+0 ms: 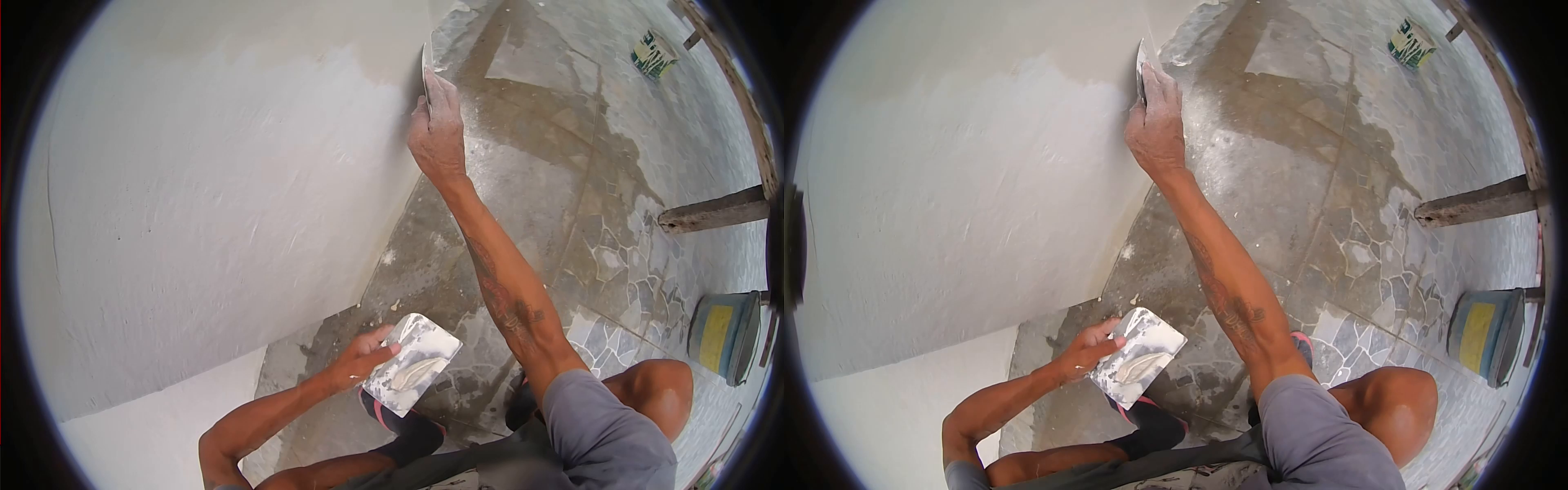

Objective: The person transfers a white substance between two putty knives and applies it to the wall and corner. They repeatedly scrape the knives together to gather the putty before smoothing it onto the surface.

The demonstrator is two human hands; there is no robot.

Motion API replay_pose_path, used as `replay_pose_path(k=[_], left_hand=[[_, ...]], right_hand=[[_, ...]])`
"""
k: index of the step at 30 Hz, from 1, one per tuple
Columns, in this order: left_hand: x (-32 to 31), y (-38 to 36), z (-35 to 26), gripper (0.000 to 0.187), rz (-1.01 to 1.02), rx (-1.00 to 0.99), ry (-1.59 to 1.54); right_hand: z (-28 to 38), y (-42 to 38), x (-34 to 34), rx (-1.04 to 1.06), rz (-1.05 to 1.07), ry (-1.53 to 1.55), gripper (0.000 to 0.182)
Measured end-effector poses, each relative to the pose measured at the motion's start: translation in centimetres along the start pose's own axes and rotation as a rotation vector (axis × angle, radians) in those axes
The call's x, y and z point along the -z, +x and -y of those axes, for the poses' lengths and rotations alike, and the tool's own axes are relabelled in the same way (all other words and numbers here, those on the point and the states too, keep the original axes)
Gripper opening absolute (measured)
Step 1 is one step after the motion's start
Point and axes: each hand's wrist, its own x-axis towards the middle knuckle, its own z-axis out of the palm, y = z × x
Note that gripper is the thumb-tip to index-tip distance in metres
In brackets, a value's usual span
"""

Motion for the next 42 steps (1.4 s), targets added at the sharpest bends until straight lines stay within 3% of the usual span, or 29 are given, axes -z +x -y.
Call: replay_pose_path(k=[2, 8, 11, 14, 17, 20, 21, 24, 27, 36, 39, 42], left_hand=[[0.1, 0.2, 0.1, 0.044, 0.008, -0.013, 0.007], [0.4, 0.2, 0.5, 0.042, -0.007, -0.021, 0.051], [0.5, 0.3, 0.5, 0.041, -0.004, -0.017, 0.055], [0.3, 0.3, 0.3, 0.040, 0.002, -0.013, 0.039], [0.2, 0.5, 0.2, 0.041, 0.014, -0.013, 0.034], [0.1, 0.6, 0.3, 0.041, -0.004, -0.035, 0.039], [0.0, 0.6, 0.4, 0.042, -0.016, -0.043, 0.041], [0.4, 0.7, 0.7, 0.043, 0.012, -0.043, 0.049], [0.4, 0.6, 0.3, 0.043, 0.010, -0.013, 0.077], [0.1, 0.5, 0.3, 0.042, -0.015, -0.008, 0.043], [0.0, 0.6, 0.2, 0.044, 0.012, -0.013, 0.041], [0.0, 0.7, 0.3, 0.045, 0.021, -0.048, 0.045]], right_hand=[[0.8, -0.4, 1.7, -0.040, 0.099, 0.109, 0.043], [-0.7, 0.8, 1.2, -0.190, 0.006, 0.049, 0.044], [-0.9, 1.4, -0.3, -0.070, 0.001, -0.024, 0.044], [-0.1, 0.7, -1.2, -0.083, -0.010, -0.056, 0.043], [0.2, -0.4, 0.7, 0.036, 0.070, 0.053, 0.040], [1.0, -1.2, 2.7, -0.223, 0.021, 0.131, 0.036], [-0.1, -1.3, 2.8, -0.498, 0.060, 0.086, 0.033], [-2.5, -1.2, 1.8, -0.684, 0.064, 0.072, 0.032], [-5.5, -0.6, 0.6, -0.739, 0.133, 0.153, 0.032], [2.8, 1.0, 3.2, -0.397, 0.169, 0.053, 0.028], [4.8, -1.6, 3.5, -0.038, 0.107, 0.131, 0.029], [4.8, -2.9, 3.8, -0.151, 0.111, 0.283, 0.031]])
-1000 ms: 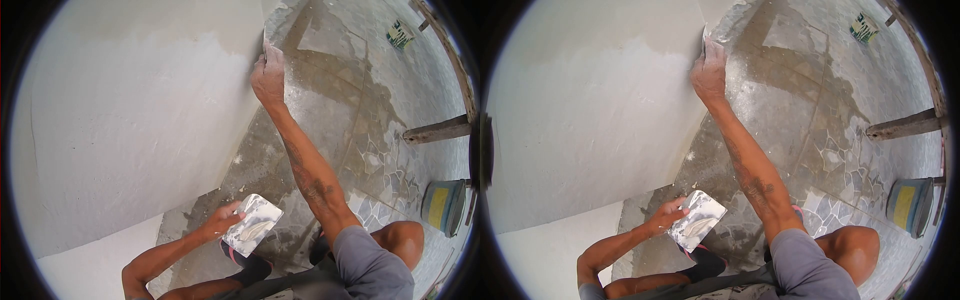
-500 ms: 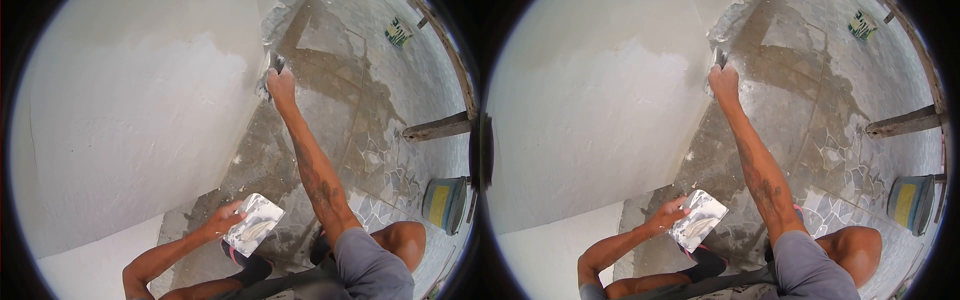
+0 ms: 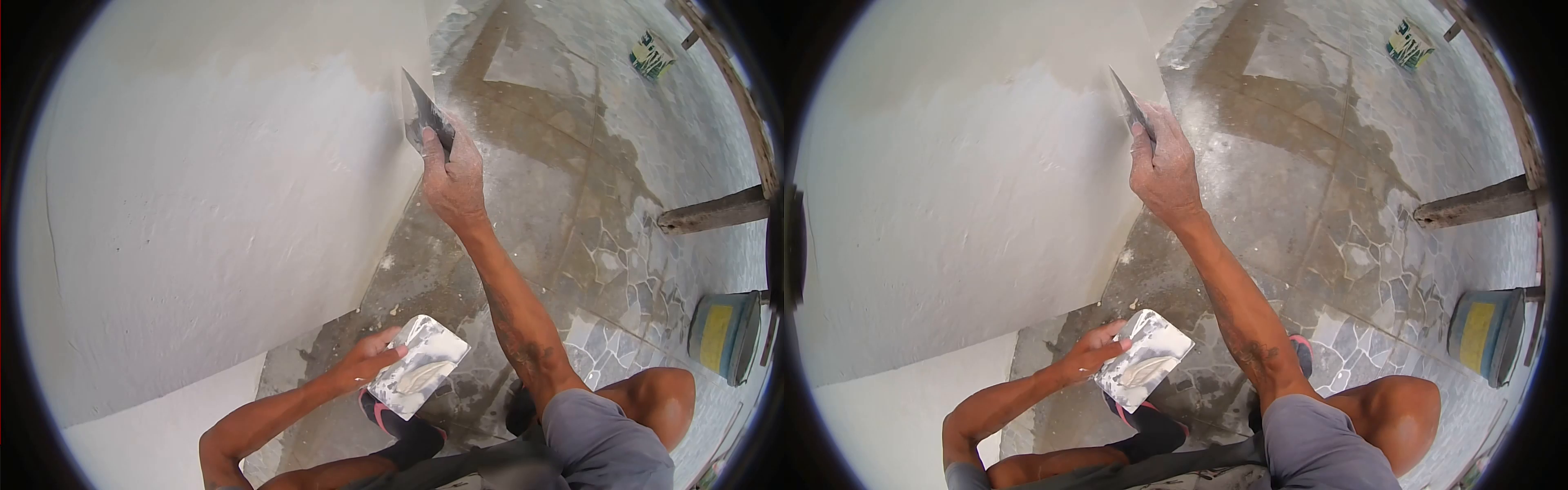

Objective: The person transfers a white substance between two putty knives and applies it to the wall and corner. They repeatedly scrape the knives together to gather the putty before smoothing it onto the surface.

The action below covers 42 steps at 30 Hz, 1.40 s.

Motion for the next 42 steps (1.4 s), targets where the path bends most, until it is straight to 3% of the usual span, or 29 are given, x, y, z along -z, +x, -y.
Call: replay_pose_path(k=[1, 4, 8, 15, 27, 30, 34, 37, 39, 42], left_hand=[[0.0, -0.1, 0.0, 0.046, -0.005, 0.001, -0.007], [-0.2, -0.1, -0.3, 0.046, -0.012, 0.008, -0.003], [0.1, 0.0, 0.1, 0.045, 0.002, 0.021, -0.016], [0.1, 0.0, 0.2, 0.045, 0.002, 0.020, -0.040], [0.4, 0.2, 0.4, 0.044, 0.006, 0.054, -0.014], [0.3, 0.3, 0.3, 0.044, 0.029, 0.057, -0.046], [0.6, 0.6, 0.5, 0.045, 0.025, 0.049, 0.003], [0.8, 0.8, 1.1, 0.045, 0.022, 0.027, 0.016], [0.3, 0.6, 0.4, 0.045, 0.024, 0.033, -0.012], [0.4, 0.6, 0.6, 0.044, -0.039, 0.085, -0.029]], right_hand=[[1.0, 0.8, 0.7, -0.161, 0.014, 0.014, 0.032], [-3.4, 3.9, 1.1, -0.007, -0.142, -0.155, 0.031], [-4.8, 6.5, 1.0, 0.155, -0.092, -0.185, 0.035], [-4.8, 6.2, -0.1, 0.192, -0.004, -0.260, 0.049], [-2.1, -2.4, -2.9, 0.070, 0.105, -0.262, 0.072], [-1.2, -4.6, -3.1, 0.136, 0.156, -0.275, 0.074], [-1.3, -4.7, -0.8, 0.240, 0.317, -0.184, 0.060], [-2.8, -2.7, -0.3, -0.320, 0.010, -0.111, 0.038], [-7.1, -0.4, 0.1, -0.617, -0.029, -0.140, 0.025], [-10.4, 1.7, 0.8, -0.641, 0.010, -0.096, 0.023]])
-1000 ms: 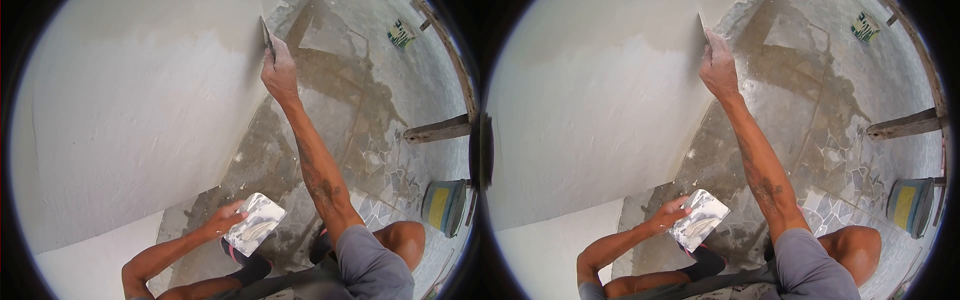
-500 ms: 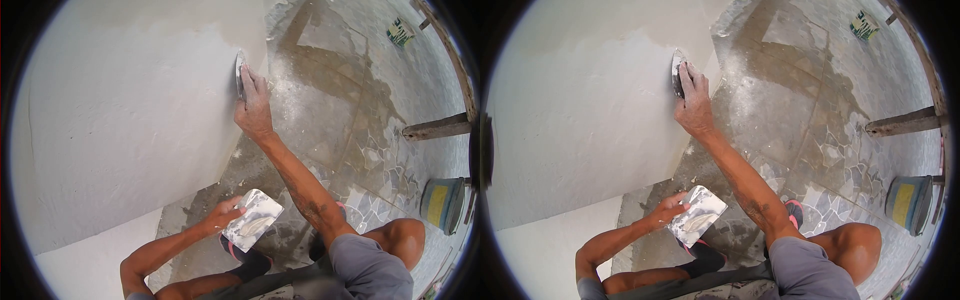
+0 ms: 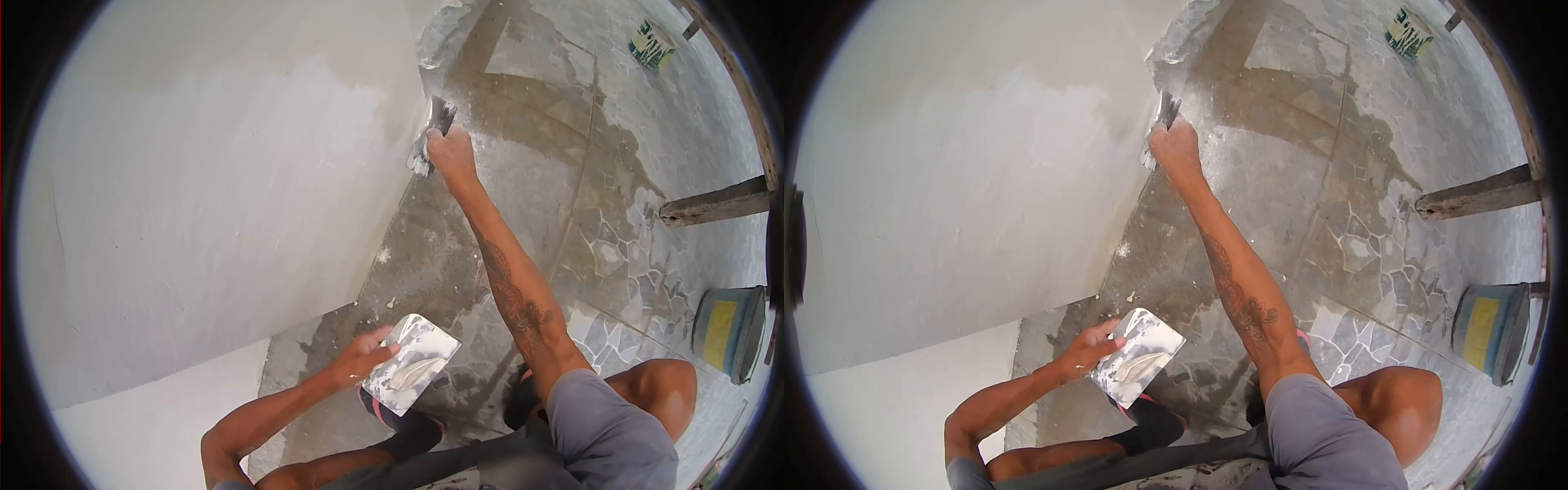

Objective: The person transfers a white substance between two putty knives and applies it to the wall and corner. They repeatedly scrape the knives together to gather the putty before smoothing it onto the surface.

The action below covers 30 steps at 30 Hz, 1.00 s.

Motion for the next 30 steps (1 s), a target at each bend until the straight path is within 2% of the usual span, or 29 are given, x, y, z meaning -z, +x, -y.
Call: replay_pose_path(k=[6, 9, 12, 15, 18, 19, 21, 28, 30], left_hand=[[-0.1, -0.1, -0.3, 0.044, 0.041, -0.015, -0.027], [0.2, 0.2, 0.1, 0.044, 0.047, -0.002, -0.024], [-0.2, 0.1, -0.3, 0.043, 0.034, -0.013, 0.003], [-0.4, 0.0, -0.7, 0.044, 0.058, -0.055, 0.000], [-0.3, 0.1, -0.2, 0.043, 0.036, -0.067, 0.005], [-0.4, 0.0, -0.2, 0.044, 0.031, -0.061, 0.012], [-0.3, -0.1, -0.6, 0.044, 0.025, -0.046, 0.030], [-0.3, -0.3, -0.3, 0.042, 0.005, -0.025, 0.026], [-0.4, -0.3, -0.3, 0.042, 0.005, -0.029, 0.019]], right_hand=[[3.5, 0.9, 0.5, -0.041, 0.114, 0.004, 0.032], [5.8, -1.4, 0.0, 0.088, 0.098, -0.070, 0.029], [6.5, -4.3, -0.3, 0.453, 0.012, -0.114, 0.025], [7.2, -6.2, 1.8, 0.468, 0.069, 0.004, 0.024], [7.0, -4.4, 3.2, 0.183, -0.018, -0.034, 0.024], [5.3, -2.9, 2.9, 0.188, -0.082, -0.078, 0.025], [3.6, -1.5, 2.3, 0.175, -0.069, -0.081, 0.024], [5.4, 0.0, 1.2, 0.360, -0.137, -0.015, 0.029], [5.9, 0.6, 0.9, 0.359, -0.096, -0.021, 0.030]])
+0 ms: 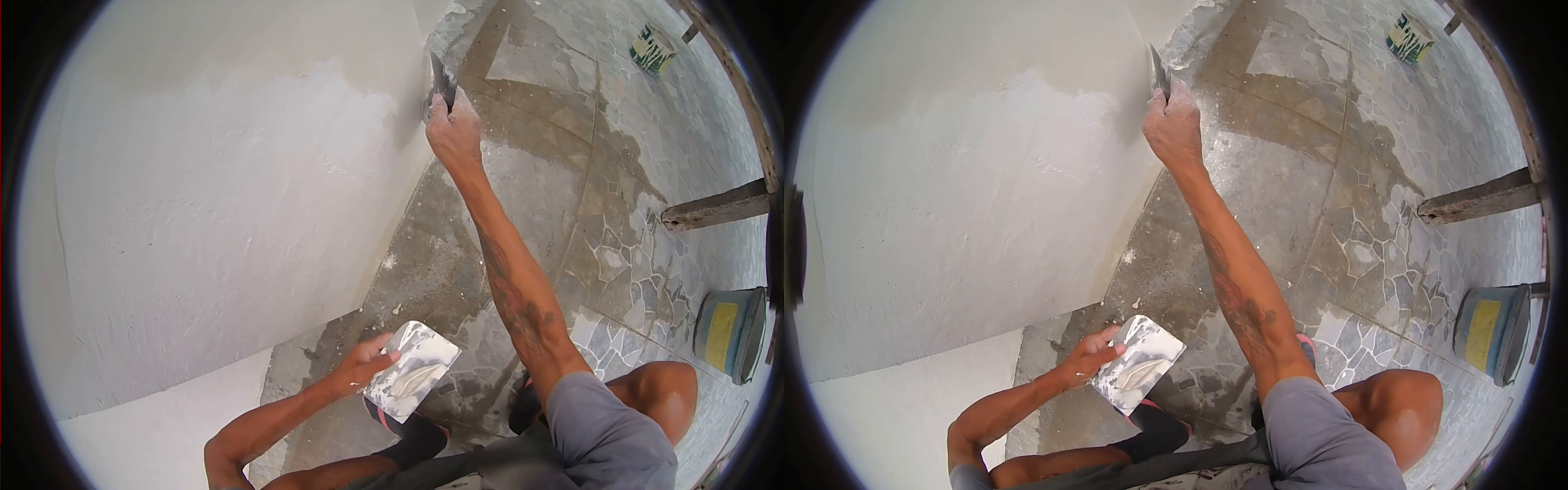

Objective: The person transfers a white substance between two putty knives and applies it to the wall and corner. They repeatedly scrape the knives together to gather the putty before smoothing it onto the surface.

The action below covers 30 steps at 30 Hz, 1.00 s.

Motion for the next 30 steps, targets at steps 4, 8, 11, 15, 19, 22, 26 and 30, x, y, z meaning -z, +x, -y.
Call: replay_pose_path(k=[4, 8, 11, 15, 19, 22, 26, 30], left_hand=[[-0.4, -0.3, -0.2, 0.041, -0.006, -0.002, -0.033], [-0.3, -0.2, -0.1, 0.042, -0.009, -0.005, -0.030], [-0.6, -0.4, -0.3, 0.042, -0.004, 0.004, -0.037], [-0.5, -0.2, 0.0, 0.042, -0.006, -0.026, -0.022], [-0.7, -0.4, 0.0, 0.043, -0.012, -0.013, -0.043], [-0.6, -0.4, -0.2, 0.043, -0.004, -0.010, -0.022], [-0.8, -0.5, -0.4, 0.044, -0.009, -0.010, -0.041], [-1.2, -0.7, -0.5, 0.044, -0.013, -0.006, -0.089]], right_hand=[[2.0, 0.1, 0.1, 0.047, -0.001, -0.065, 0.033], [4.2, -0.6, 0.3, 0.150, 0.022, -0.056, 0.036], [5.1, -1.9, 0.6, 0.283, 0.035, -0.006, 0.038], [5.9, -3.6, 2.4, 0.355, 0.057, 0.037, 0.038], [5.9, -1.4, 2.6, 0.415, -0.085, -0.026, 0.037], [5.4, 1.2, 1.9, 0.499, -0.134, -0.091, 0.037], [5.2, 1.9, 0.3, 0.597, -0.146, -0.085, 0.039], [5.3, 0.8, -0.3, 0.546, -0.096, -0.106, 0.049]])
